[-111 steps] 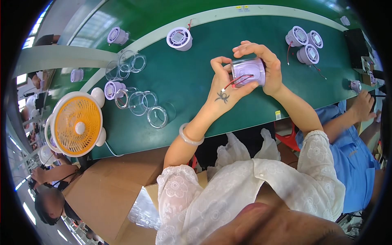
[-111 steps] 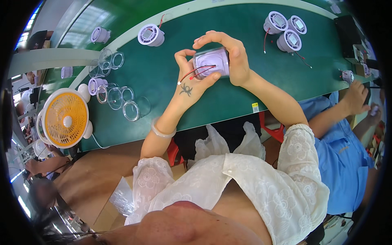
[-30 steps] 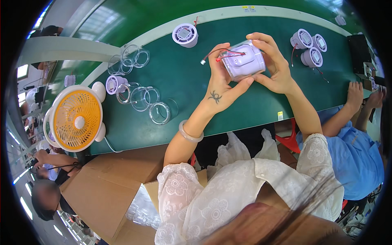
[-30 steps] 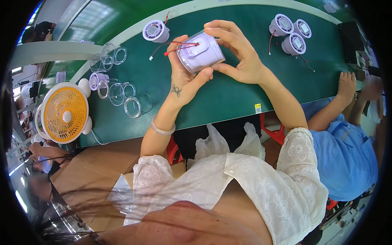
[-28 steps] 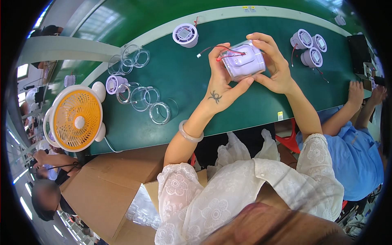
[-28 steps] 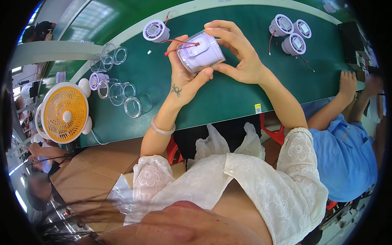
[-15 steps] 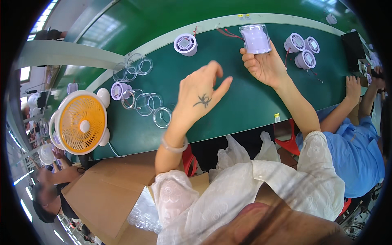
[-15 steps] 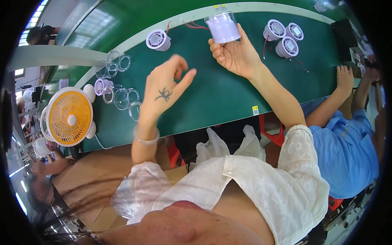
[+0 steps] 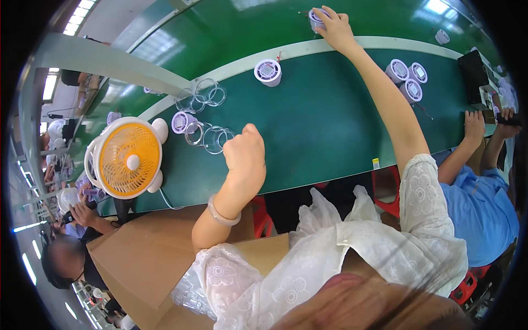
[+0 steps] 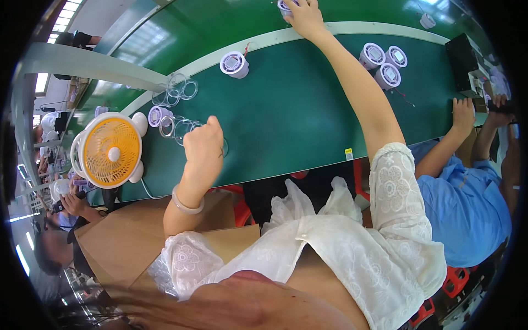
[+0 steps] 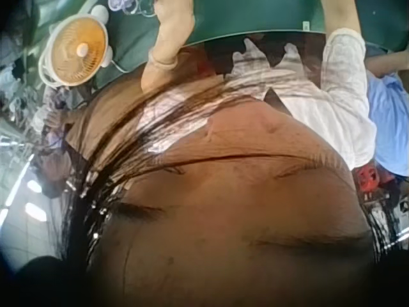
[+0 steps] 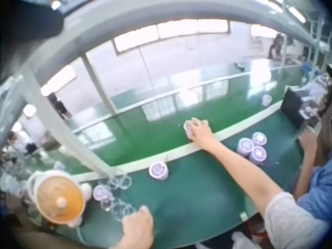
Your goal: Assembling electronic components by inserting internal modules into plastic housings at a factory workstation.
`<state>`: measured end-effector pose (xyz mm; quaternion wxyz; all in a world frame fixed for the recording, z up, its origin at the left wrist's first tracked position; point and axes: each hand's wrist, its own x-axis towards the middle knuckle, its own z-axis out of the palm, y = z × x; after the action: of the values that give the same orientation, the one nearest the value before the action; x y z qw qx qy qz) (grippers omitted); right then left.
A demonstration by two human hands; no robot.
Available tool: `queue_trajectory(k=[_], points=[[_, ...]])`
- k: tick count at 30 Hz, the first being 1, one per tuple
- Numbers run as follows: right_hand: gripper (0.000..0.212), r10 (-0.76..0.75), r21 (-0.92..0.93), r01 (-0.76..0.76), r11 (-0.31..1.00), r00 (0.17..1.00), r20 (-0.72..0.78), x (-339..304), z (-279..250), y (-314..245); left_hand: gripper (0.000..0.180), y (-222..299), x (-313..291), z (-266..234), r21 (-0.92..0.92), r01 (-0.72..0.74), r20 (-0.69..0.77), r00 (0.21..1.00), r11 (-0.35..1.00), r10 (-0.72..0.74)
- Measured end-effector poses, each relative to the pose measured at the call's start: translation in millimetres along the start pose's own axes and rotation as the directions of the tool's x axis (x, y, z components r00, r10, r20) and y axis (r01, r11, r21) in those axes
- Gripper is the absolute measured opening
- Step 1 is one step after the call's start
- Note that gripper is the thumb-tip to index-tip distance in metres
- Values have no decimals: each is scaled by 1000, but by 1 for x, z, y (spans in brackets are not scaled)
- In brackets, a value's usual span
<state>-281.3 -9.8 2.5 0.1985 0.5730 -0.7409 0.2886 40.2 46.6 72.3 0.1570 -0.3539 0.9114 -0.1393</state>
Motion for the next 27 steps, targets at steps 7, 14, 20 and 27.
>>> queue_trajectory(k=[7, 14, 20, 27], points=[[65, 37, -28, -28, 999, 907, 420, -30, -91, 31, 26, 16, -9, 6, 71, -111, -48, 992, 991, 115], [60, 165, -296, 70, 953, 697, 698, -70, -146, 43, 45, 33, 32, 2, -203, -558, -472, 776, 805, 418], [50, -66, 376, -1, 927, 984, 165, -71, -129, 1, 37, 44, 56, 20, -501, -670, -636, 714, 548, 292], [52, 106, 628, -183, 757, 982, 158, -97, -113, -51, 51, 64, 75, 36, -718, -621, -675, 732, 314, -95]])
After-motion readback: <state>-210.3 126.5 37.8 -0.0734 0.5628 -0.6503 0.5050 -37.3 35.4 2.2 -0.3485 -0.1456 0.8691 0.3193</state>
